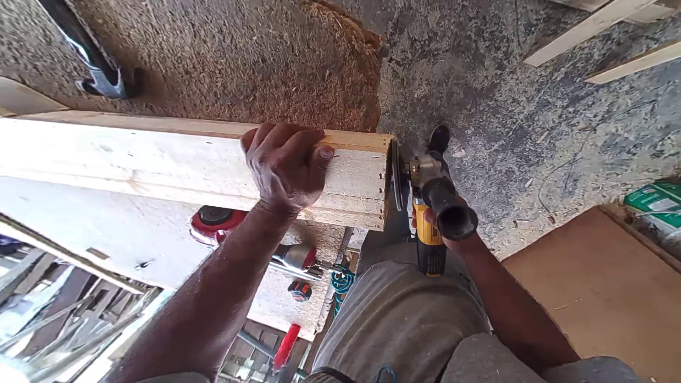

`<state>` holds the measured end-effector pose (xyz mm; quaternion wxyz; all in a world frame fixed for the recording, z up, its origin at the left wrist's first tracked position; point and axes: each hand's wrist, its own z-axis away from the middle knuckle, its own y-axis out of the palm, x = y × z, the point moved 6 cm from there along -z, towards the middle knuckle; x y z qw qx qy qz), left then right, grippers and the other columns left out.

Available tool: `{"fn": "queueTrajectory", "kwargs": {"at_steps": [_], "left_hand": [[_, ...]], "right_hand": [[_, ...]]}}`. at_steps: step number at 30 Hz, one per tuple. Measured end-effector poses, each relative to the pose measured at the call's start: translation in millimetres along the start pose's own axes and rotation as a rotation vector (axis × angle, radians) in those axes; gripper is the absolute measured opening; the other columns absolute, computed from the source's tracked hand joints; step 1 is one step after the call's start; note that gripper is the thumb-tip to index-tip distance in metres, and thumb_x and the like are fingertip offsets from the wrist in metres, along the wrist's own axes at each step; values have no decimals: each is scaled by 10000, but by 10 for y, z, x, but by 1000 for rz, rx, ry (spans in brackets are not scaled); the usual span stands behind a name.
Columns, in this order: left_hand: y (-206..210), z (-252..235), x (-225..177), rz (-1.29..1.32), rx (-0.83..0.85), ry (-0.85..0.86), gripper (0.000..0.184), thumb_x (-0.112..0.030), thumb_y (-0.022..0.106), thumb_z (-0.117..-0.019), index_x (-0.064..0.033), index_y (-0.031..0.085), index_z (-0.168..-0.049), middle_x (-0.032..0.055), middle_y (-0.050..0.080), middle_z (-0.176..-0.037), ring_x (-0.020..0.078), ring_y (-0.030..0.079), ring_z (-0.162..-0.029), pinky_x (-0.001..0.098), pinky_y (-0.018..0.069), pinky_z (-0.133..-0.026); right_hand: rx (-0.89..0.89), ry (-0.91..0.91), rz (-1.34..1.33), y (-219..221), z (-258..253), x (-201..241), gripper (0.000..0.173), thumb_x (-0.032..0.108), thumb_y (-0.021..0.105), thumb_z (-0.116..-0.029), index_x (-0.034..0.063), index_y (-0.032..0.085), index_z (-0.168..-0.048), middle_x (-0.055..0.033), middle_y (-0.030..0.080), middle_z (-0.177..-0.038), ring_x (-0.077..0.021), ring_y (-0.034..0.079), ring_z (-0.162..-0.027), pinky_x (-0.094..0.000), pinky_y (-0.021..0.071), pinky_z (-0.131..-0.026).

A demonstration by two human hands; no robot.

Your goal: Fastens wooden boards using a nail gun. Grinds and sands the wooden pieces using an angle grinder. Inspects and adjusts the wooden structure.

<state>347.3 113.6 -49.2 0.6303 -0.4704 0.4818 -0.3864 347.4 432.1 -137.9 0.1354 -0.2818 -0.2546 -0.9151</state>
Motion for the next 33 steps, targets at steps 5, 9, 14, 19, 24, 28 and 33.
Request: {"fn": "queueTrajectory", "kwargs": {"at_steps": [5, 9, 14, 19, 24, 28, 33], "left_hand": [[16, 20, 0, 2, 0, 0, 513, -507, 415, -1044, -135, 764, -1106, 91, 727, -1048, 268, 636, -1000, 490, 418, -961], [-7, -21, -4, 11, -5, -2, 503, -498, 422, -1042, -134, 764, -1099, 93, 726, -1045, 269, 633, -997, 489, 411, -966], [11, 27, -2, 6, 7, -6, 506, -500, 418, -1041, -137, 762, -1109, 89, 726, -1052, 267, 631, -1006, 485, 410, -966], [15, -14, 11, 12, -13, -6, 500, -499, 422, -1040, -140, 766, -1097, 87, 729, -1054, 264, 633, -1005, 482, 407, -970], [-8, -6, -8, 14, -16, -5, 496, -495, 426, -1039, -135, 763, -1092, 88, 723, -1039, 263, 628, -990, 476, 406, -962], [16, 10, 13, 5, 5, -13, 500, -499, 424, -1041, -139, 765, -1109, 84, 729, -1061, 267, 634, -1011, 486, 413, -978], [4, -29, 4, 8, -8, -5, 497, -501, 430, -1038, -140, 766, -1103, 82, 732, -1051, 264, 638, -1004, 484, 414, -969]], "right_hand": [[-4, 14, 16, -12, 12, 20, 726, 567, 821, -775, 11, 590, -1180, -84, 729, -947, -214, 744, -813, -413, 657, -720], [-9, -4, 41, -23, 38, 6, 708, 590, 811, -780, 34, 600, -1164, -48, 732, -938, -174, 742, -811, -374, 656, -716], [4, -1, 11, -9, -50, 42, 747, 588, 810, -787, 0, 586, -1190, -97, 723, -956, -227, 741, -814, -416, 658, -718], [3, -24, 102, -39, 43, 75, 703, 599, 821, -766, 53, 608, -1153, -8, 732, -941, -121, 734, -823, -341, 652, -727], [-15, -18, 55, -43, -59, 92, 622, 509, 804, -817, 32, 595, -1156, -47, 732, -931, -183, 746, -801, -383, 663, -712], [-11, 38, 46, -14, 16, 30, 721, 577, 827, -769, 19, 605, -1168, -75, 734, -930, -207, 744, -798, -401, 658, -707], [-39, 9, 112, -29, 27, 70, 644, 569, 801, -786, 63, 610, -1135, 1, 728, -909, -127, 734, -791, -335, 650, -716]]}}
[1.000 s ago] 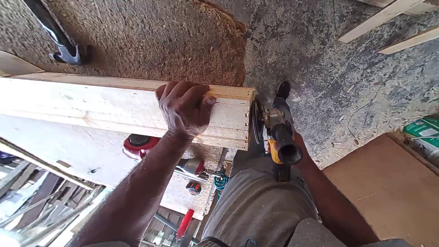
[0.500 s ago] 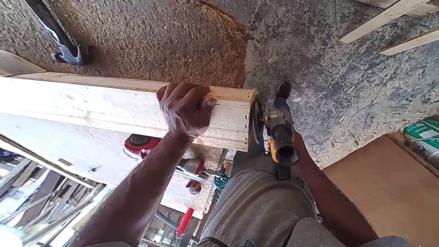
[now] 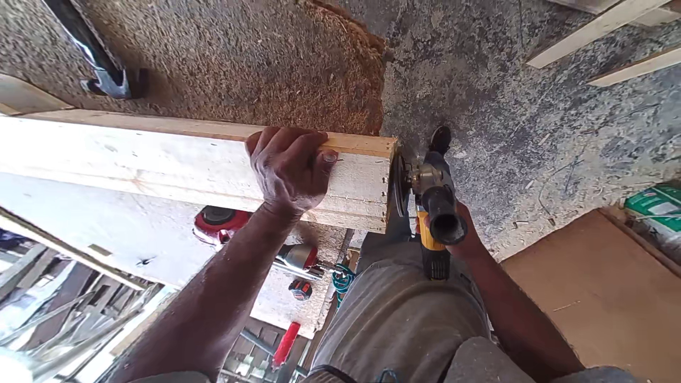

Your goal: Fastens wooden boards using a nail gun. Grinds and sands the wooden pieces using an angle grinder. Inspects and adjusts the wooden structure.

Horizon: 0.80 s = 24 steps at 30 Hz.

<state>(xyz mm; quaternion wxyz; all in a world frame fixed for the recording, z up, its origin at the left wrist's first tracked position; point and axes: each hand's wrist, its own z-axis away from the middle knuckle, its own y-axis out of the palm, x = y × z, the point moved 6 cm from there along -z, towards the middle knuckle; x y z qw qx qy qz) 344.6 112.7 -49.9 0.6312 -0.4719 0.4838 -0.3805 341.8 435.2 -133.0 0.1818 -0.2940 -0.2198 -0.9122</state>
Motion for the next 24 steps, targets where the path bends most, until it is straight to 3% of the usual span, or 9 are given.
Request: {"fn": "queueTrajectory", "kwargs": {"at_steps": [2, 7, 14, 18, 21, 24], "left_hand": [[6, 33, 8, -5, 12, -6, 500, -501, 429, -1039, -138, 765, -1108, 88, 729, -1053, 266, 633, -1008, 481, 411, -970], [-1, 8, -5, -2, 6, -15, 502, -501, 425, -1036, -138, 765, -1099, 88, 725, -1046, 268, 631, -999, 485, 409, -968], [9, 37, 5, -3, -4, -5, 494, -500, 430, -1037, -143, 765, -1106, 82, 727, -1045, 262, 631, -1007, 481, 408, -968], [6, 26, 13, 0, -9, -5, 488, -499, 441, -1034, -140, 765, -1103, 80, 729, -1050, 258, 632, -1007, 478, 407, -971], [10, 52, -3, 2, 12, -6, 496, -501, 437, -1037, -132, 761, -1108, 90, 722, -1036, 270, 634, -1005, 488, 415, -976], [-8, 30, -3, 2, 4, 2, 504, -501, 433, -1039, -123, 760, -1100, 99, 727, -1040, 277, 640, -998, 497, 427, -967]], "right_hand": [[13, 11, -21, 12, 44, -6, 694, 592, 820, -764, 48, 608, -1139, -22, 733, -911, -153, 742, -793, -359, 657, -707], [3, 24, -6, -44, 2, 8, 613, 513, 825, -771, 59, 613, -1123, -18, 737, -896, -156, 744, -769, -355, 658, -689], [24, -16, -15, -95, -140, 53, 640, 559, 814, -781, 62, 602, -1125, -13, 731, -896, -159, 741, -767, -356, 658, -688], [44, 67, 31, -126, 10, -98, 668, 581, 825, -746, 68, 622, -1123, -20, 739, -897, -160, 746, -767, -360, 660, -679], [35, 12, 14, -127, -89, 7, 611, 515, 818, -785, 51, 609, -1124, -30, 735, -892, -170, 744, -764, -366, 660, -691], [48, -18, 46, -155, -173, 75, 635, 543, 811, -792, 59, 605, -1148, -22, 736, -916, -170, 746, -780, -374, 664, -701]]}}
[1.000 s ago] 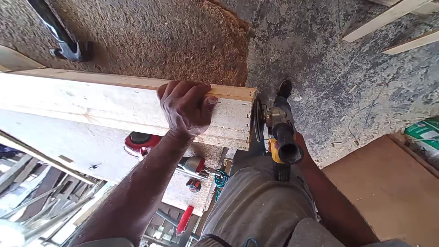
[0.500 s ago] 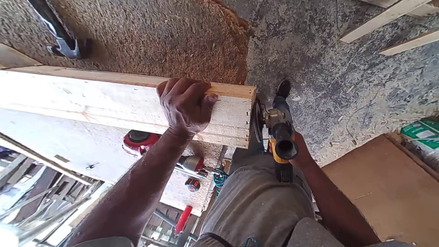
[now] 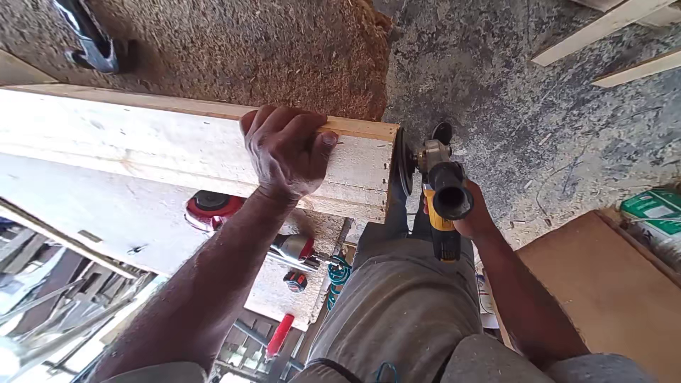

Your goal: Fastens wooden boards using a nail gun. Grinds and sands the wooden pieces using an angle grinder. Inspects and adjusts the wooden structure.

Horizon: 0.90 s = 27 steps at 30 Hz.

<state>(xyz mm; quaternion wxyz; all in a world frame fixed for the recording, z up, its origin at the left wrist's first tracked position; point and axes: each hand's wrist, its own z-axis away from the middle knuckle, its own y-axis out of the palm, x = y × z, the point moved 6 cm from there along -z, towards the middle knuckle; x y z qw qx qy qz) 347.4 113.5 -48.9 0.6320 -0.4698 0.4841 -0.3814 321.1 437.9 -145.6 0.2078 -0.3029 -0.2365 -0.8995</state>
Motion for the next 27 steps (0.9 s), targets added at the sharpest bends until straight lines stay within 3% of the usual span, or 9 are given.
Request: {"fn": "queueTrajectory", "kwargs": {"at_steps": [4, 7, 9, 13, 18, 23, 27], "left_hand": [[7, -13, -1, -4, 4, 1, 505, -498, 429, -1044, -120, 759, -1100, 100, 727, -1040, 278, 641, -1011, 496, 426, -977], [2, 13, -27, 3, 17, -14, 487, -476, 436, -1048, -114, 758, -1098, 103, 722, -1026, 280, 637, -1001, 492, 425, -968], [-8, -10, -25, 4, 1, -16, 474, -467, 440, -1045, -122, 761, -1094, 100, 723, -1024, 275, 638, -994, 486, 425, -966], [5, -14, -6, -5, -3, -15, 473, -467, 434, -1042, -128, 760, -1097, 94, 725, -1023, 271, 638, -997, 484, 426, -961], [-7, -8, -24, -8, 5, -23, 474, -463, 433, -1048, -124, 760, -1100, 101, 712, -990, 275, 633, -985, 487, 420, -963], [-4, -14, -23, -7, -11, -23, 464, -457, 443, -1046, -124, 762, -1087, 97, 717, -991, 274, 633, -980, 482, 420, -954], [-7, 4, -17, 3, -12, -46, 445, -457, 458, -1046, -137, 765, -1084, 95, 716, -968, 280, 633, -977, 489, 410, -961]], "right_hand": [[14, 95, 22, -9, 200, -174, 752, 646, 832, -709, 69, 616, -1139, -11, 737, -910, -150, 743, -780, -357, 659, -686], [10, 17, 11, -8, 65, -28, 632, 561, 808, -779, 74, 607, -1128, 3, 732, -897, -145, 741, -777, -347, 657, -701], [24, -21, 6, -35, -40, 38, 607, 525, 803, -804, 57, 608, -1138, -33, 737, -910, -182, 749, -779, -381, 666, -705], [47, 58, 62, -56, 143, -99, 736, 648, 822, -725, 78, 625, -1148, -2, 735, -937, -139, 740, -809, -352, 656, -702], [36, -38, 20, -50, -32, 43, 597, 539, 811, -795, 74, 613, -1112, -11, 733, -893, -157, 743, -779, -359, 660, -707], [41, 86, 72, -55, 185, -188, 708, 609, 831, -718, 83, 619, -1142, 14, 736, -927, -123, 741, -803, -340, 656, -707], [44, -46, -4, -26, -60, 34, 543, 489, 802, -816, 80, 610, -1117, -9, 733, -887, -160, 744, -775, -351, 658, -714]]}}
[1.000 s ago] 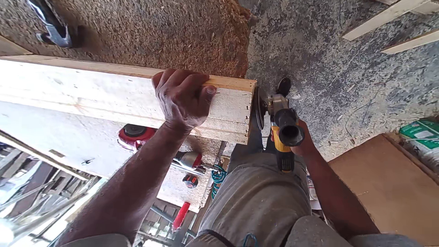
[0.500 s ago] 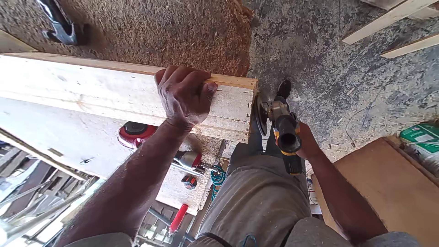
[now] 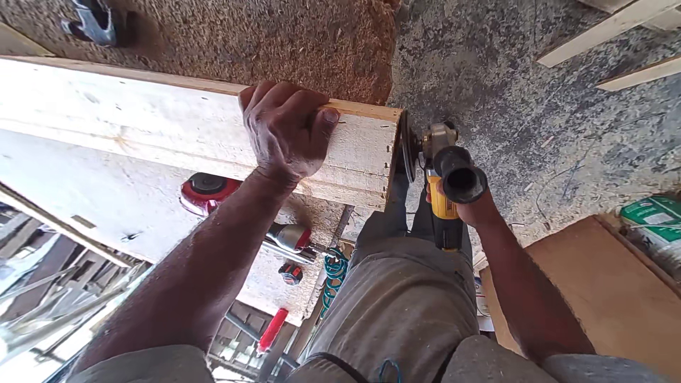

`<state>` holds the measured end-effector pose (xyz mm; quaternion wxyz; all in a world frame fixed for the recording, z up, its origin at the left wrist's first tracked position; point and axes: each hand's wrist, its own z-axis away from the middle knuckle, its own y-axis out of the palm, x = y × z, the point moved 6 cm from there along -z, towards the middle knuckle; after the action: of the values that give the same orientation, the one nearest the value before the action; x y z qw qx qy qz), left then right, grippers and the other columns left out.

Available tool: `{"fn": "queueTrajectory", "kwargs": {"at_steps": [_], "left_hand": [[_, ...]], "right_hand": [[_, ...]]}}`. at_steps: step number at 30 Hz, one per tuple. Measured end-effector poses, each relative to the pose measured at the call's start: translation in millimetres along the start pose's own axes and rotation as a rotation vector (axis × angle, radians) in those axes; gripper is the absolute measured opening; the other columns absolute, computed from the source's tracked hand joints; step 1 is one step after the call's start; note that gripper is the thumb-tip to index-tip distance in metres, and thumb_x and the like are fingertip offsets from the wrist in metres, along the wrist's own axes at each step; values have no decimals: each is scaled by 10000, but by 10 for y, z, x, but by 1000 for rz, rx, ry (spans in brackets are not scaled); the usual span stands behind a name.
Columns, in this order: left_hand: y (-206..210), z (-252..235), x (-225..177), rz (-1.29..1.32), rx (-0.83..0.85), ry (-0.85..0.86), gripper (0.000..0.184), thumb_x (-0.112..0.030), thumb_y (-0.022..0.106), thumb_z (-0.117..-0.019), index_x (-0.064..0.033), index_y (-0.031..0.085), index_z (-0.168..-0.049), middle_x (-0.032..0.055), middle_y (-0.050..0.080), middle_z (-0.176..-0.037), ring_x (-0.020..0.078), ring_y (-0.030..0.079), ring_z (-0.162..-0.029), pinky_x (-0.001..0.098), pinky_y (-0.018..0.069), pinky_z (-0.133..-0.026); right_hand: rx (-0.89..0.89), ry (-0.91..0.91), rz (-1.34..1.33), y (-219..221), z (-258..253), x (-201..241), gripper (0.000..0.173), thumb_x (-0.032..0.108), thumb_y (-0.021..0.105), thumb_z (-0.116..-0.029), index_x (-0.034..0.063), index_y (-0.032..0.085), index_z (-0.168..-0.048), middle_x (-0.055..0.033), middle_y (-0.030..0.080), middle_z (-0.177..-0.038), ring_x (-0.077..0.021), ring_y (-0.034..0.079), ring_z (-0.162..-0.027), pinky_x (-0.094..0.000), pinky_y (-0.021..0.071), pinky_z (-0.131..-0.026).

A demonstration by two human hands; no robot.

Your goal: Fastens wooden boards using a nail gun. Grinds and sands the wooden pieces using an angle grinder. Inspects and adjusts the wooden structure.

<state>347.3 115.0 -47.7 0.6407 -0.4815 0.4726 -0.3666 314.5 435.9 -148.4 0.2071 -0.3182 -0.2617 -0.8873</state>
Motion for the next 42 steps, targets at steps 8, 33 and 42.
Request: {"fn": "queueTrajectory", "kwargs": {"at_steps": [8, 33, 42], "left_hand": [[25, 7, 25, -21, -3, -3, 493, -527, 428, -1048, -165, 760, -1087, 91, 720, -972, 274, 636, -990, 477, 406, -977], [4, -25, -7, -21, 5, 25, 463, -454, 429, -1051, -133, 758, -1102, 95, 707, -980, 270, 627, -968, 485, 427, -935], [3, -22, -13, -32, 3, 13, 453, -440, 430, -1051, -133, 761, -1094, 96, 707, -976, 271, 630, -977, 485, 426, -943]], "right_hand": [[10, 17, 31, 24, 193, -144, 629, 598, 794, -788, 89, 613, -1111, 16, 731, -887, -130, 736, -774, -335, 650, -703], [77, 29, -176, 46, -1, -428, 652, 552, 797, -826, 16, 609, -1145, -94, 729, -902, -237, 740, -772, -409, 654, -708], [37, -3, -71, 18, 27, -366, 634, 566, 804, -796, 72, 608, -1142, -20, 728, -909, -165, 738, -779, -363, 654, -704]]}}
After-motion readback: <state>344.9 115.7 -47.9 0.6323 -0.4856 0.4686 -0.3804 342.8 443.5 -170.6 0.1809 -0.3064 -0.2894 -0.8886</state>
